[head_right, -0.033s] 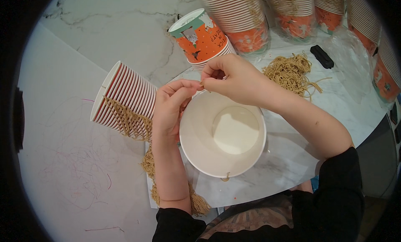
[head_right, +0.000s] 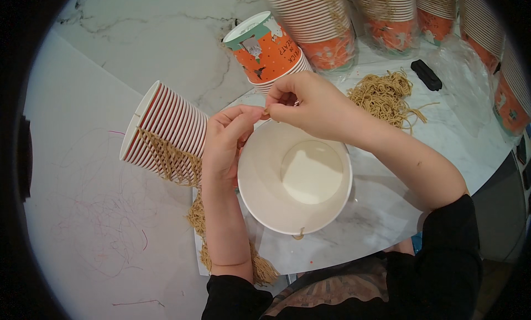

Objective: Assembling paper buckets by threading and knotting string handles.

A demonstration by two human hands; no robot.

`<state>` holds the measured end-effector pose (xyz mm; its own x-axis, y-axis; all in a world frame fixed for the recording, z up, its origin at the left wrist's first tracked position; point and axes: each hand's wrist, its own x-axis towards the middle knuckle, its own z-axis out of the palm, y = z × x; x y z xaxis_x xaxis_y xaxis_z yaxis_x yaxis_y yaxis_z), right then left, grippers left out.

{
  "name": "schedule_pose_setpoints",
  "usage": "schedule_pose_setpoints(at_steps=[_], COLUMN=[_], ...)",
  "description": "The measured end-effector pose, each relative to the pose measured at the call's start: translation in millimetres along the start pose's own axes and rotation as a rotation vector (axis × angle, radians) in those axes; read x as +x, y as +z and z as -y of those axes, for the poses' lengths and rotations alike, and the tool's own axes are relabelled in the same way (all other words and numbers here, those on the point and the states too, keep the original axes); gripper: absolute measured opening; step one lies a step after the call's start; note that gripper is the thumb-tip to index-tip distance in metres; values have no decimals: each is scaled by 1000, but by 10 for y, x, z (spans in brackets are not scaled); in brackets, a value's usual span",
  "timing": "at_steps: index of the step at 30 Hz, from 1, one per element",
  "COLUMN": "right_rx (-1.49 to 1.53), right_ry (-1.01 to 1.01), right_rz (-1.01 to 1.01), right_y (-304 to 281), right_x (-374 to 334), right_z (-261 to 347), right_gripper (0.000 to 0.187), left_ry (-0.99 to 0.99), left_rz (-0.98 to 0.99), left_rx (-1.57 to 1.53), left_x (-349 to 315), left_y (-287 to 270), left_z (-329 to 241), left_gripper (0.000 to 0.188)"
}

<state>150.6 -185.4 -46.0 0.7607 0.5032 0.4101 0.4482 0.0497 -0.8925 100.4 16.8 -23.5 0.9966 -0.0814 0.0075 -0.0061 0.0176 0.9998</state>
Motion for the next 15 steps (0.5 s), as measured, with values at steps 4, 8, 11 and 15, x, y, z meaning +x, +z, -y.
schedule_pose_setpoints(at_steps=[4,8,11,15], right_rx=[-91,-173,-197,-197], right_ry=[-55,-79,-60,-23], right_rz=[-13,-11,-8,-6], right_y=[18,17,22,11], right_x=[0,-7,-12,-20], right_z=[30,-2,10,29], right_gripper=[16,16,16,17], left_ry=[79,101,74,-70], left_rz=[-61,-63,-64,-24], left_rx=[88,80,78,107], left_x=[14,23,27,19], left_y=[23,21,-35,-125], left_z=[90,101,93,-8], left_gripper=[14,16,17,22])
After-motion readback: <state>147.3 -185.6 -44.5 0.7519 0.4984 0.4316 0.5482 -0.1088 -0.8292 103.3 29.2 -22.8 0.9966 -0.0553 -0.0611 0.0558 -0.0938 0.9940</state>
